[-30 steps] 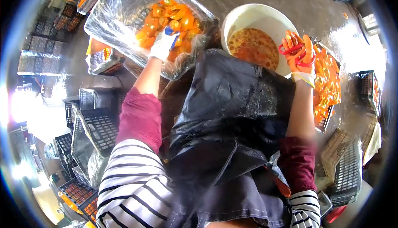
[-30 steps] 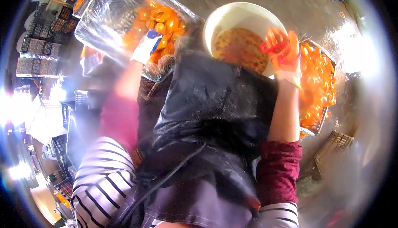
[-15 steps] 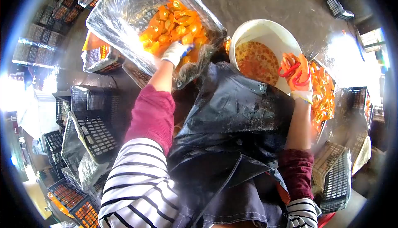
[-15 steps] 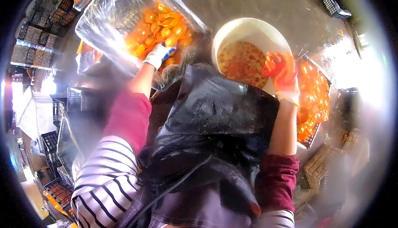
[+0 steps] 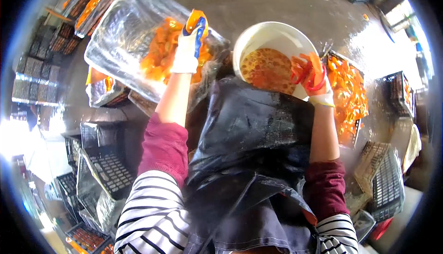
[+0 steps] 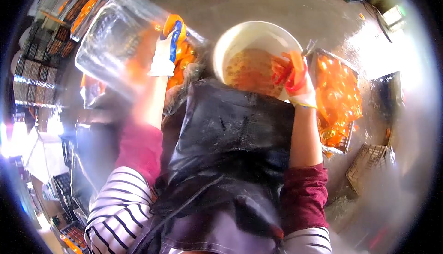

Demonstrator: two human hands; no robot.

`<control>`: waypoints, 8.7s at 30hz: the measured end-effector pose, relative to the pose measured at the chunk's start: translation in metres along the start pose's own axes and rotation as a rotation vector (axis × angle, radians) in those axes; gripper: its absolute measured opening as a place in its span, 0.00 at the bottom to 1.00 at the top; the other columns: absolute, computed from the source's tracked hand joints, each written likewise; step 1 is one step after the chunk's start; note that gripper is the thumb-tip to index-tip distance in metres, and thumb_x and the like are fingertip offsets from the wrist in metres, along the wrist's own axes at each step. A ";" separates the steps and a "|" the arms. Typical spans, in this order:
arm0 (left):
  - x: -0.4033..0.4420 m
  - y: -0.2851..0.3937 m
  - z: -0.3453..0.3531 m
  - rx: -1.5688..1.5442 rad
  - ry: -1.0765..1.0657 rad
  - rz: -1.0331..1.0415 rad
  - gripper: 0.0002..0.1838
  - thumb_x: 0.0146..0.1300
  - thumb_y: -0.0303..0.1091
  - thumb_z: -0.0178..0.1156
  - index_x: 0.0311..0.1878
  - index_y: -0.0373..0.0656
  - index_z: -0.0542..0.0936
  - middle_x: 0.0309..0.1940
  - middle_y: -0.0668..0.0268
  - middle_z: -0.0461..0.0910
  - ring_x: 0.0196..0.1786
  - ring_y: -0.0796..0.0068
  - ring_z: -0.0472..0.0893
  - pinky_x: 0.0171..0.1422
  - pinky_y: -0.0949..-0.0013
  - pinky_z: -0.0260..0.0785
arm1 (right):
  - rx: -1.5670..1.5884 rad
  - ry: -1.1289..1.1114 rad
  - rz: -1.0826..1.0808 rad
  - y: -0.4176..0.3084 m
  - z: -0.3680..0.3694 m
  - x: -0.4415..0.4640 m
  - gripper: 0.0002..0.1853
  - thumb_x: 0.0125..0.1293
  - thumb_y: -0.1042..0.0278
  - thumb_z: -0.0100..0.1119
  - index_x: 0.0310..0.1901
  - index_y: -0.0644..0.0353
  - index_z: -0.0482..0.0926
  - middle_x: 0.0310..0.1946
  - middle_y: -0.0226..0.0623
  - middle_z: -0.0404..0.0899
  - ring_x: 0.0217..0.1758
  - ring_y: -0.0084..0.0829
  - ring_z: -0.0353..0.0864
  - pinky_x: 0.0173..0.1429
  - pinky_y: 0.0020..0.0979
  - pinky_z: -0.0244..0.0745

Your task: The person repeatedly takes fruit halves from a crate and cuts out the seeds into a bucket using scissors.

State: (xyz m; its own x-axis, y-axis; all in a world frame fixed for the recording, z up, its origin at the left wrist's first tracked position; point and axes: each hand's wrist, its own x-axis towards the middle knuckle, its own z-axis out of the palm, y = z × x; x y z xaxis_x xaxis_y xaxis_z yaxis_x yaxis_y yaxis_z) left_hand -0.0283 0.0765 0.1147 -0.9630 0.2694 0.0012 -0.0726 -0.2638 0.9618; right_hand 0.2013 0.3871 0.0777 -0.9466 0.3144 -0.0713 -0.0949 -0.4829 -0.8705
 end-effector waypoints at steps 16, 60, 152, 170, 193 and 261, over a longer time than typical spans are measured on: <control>0.015 -0.028 0.064 0.544 -0.064 -0.294 0.23 0.61 0.51 0.62 0.50 0.41 0.79 0.42 0.59 0.82 0.41 0.69 0.81 0.46 0.69 0.73 | -0.088 -0.101 0.124 0.019 -0.024 0.011 0.30 0.72 0.47 0.41 0.63 0.67 0.64 0.51 0.57 0.77 0.47 0.42 0.82 0.40 0.35 0.76; -0.030 -0.053 0.151 0.690 -0.473 -0.265 0.28 0.58 0.36 0.68 0.60 0.40 0.72 0.49 0.63 0.78 0.49 0.72 0.78 0.50 0.73 0.74 | -1.152 0.098 0.014 0.014 0.017 0.009 0.14 0.62 0.60 0.58 0.47 0.55 0.79 0.36 0.43 0.82 0.41 0.36 0.81 0.46 0.34 0.72; -0.083 -0.047 -0.108 0.707 0.078 -0.700 0.32 0.55 0.58 0.63 0.53 0.40 0.78 0.51 0.59 0.79 0.54 0.66 0.79 0.54 0.64 0.70 | 0.446 0.202 -0.075 -0.022 0.011 0.000 0.24 0.68 0.54 0.54 0.50 0.73 0.74 0.52 0.53 0.76 0.50 0.41 0.75 0.62 0.40 0.68; 0.008 -0.041 0.053 0.813 0.096 0.538 0.23 0.53 0.38 0.69 0.51 0.39 0.77 0.39 0.51 0.81 0.42 0.57 0.82 0.49 0.60 0.73 | -0.044 -0.027 -0.101 0.000 -0.001 -0.006 0.24 0.72 0.58 0.50 0.60 0.67 0.65 0.55 0.50 0.74 0.51 0.38 0.79 0.52 0.35 0.77; -0.017 -0.041 0.145 -0.640 -0.337 -0.289 0.24 0.66 0.43 0.58 0.58 0.34 0.71 0.55 0.54 0.77 0.56 0.60 0.77 0.62 0.62 0.70 | -0.216 -0.185 0.239 0.004 0.040 -0.005 0.19 0.64 0.72 0.58 0.56 0.63 0.73 0.50 0.37 0.78 0.50 0.25 0.78 0.56 0.24 0.72; -0.046 -0.084 -0.093 1.457 -0.190 -0.334 0.41 0.54 0.64 0.56 0.66 0.47 0.68 0.65 0.53 0.67 0.68 0.54 0.66 0.70 0.58 0.57 | 0.464 0.314 -0.104 -0.027 0.015 -0.005 0.25 0.69 0.53 0.51 0.53 0.72 0.71 0.56 0.49 0.73 0.60 0.43 0.69 0.66 0.43 0.62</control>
State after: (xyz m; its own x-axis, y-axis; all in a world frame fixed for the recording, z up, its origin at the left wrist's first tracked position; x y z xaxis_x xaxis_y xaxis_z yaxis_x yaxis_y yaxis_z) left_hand -0.0020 0.0003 0.0081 -0.8995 0.2722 -0.3419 0.1485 0.9261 0.3468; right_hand 0.2041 0.3863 0.1085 -0.7946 0.5734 -0.1995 -0.3757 -0.7225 -0.5803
